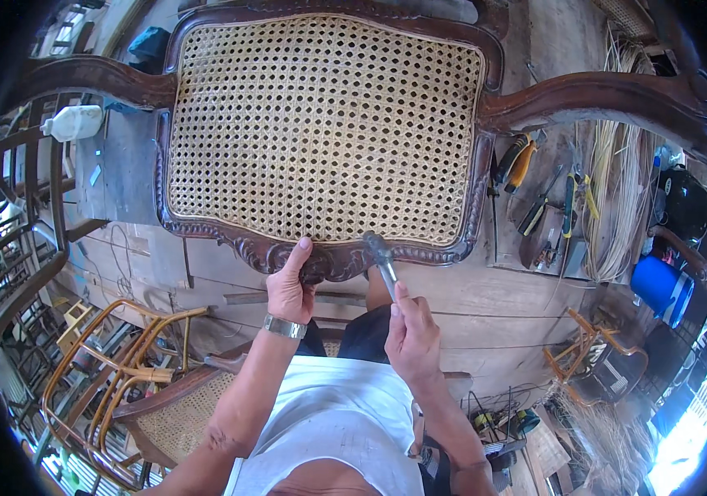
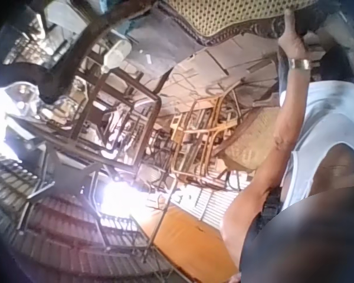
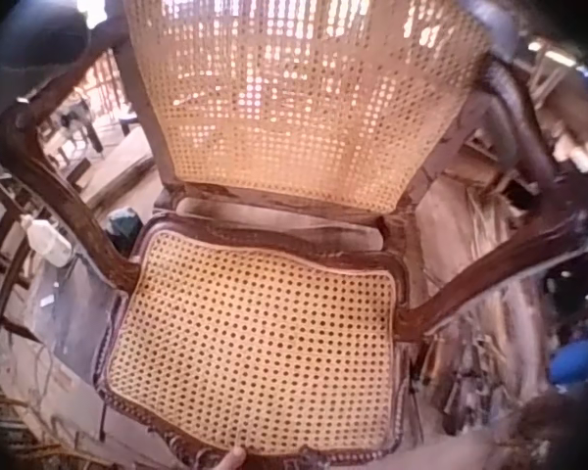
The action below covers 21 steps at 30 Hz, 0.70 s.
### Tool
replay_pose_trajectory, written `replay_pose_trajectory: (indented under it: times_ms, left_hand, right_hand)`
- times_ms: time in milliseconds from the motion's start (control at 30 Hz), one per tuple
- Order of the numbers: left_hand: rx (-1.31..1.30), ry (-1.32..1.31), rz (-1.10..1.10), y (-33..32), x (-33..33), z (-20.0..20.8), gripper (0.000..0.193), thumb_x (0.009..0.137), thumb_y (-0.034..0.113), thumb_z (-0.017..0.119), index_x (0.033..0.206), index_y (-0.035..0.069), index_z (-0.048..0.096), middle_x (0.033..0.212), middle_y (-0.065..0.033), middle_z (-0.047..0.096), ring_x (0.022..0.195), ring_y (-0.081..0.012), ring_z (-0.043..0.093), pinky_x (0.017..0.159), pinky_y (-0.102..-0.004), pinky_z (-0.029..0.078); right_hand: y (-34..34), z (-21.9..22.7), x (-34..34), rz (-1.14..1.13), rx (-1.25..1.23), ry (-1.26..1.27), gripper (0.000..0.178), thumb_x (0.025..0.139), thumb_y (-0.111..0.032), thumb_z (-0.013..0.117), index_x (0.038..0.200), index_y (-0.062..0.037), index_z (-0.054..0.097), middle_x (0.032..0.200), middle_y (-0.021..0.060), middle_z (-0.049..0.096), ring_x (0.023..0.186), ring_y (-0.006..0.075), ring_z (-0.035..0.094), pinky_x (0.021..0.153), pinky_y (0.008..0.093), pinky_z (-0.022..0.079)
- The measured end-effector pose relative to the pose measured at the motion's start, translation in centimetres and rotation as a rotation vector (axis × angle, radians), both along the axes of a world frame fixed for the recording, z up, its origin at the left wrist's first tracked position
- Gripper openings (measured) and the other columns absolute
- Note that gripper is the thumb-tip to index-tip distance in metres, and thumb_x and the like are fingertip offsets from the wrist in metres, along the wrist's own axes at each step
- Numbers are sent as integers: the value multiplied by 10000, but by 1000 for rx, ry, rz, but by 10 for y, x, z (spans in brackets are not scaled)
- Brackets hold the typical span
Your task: Repairing a woven cane chair using pliers, hammer, and small nails/tacks.
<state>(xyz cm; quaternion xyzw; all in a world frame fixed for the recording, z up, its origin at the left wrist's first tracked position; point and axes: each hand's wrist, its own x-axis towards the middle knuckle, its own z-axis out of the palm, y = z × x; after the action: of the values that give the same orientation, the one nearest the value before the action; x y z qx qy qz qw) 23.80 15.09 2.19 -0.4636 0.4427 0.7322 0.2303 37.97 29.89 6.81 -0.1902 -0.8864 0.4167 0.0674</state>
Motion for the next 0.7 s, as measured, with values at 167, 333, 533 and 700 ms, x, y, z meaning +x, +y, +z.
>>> replay_pose_trajectory:
  times_ms: [167, 333, 533, 700]
  left_hand:
    - [27, 28, 13, -3, 0, 1, 380, 803, 130, 896, 1097, 32, 677, 977, -64, 735, 797, -174, 737, 683, -295, 632]
    - [-7, -28, -38, -2, -2, -1, 400, 807, 132, 893, 1120, 30, 666, 1025, -66, 732, 845, -178, 742, 711, -303, 634]
    - [8, 14, -6, -2, 0, 0, 377, 813, 133, 887, 1108, 35, 674, 1003, -58, 735, 822, -170, 743, 684, -294, 630]
    - [6, 16, -8, 0, -2, 5, 360, 815, 132, 885, 1093, 36, 676, 991, -60, 735, 817, -172, 743, 679, -294, 633]
  right_hand:
    - [1, 19, 2, -37, 53, 100, 494, 977, 30, 595, 1453, -82, 520, 816, 156, 550, 610, 308, 575, 520, 420, 478]
    - [2, -5, 5, 50, 58, -42, 486, 977, 43, 576, 1445, -66, 507, 840, 156, 556, 624, 296, 566, 531, 396, 468]
    - [-1, 11, 6, -11, 68, 68, 470, 981, 16, 584, 1438, -62, 510, 846, 163, 554, 626, 322, 576, 530, 408, 473]
    - [1, 1, 8, 80, 110, -1, 433, 995, 33, 550, 1419, -46, 520, 824, 161, 535, 615, 288, 537, 525, 384, 438]
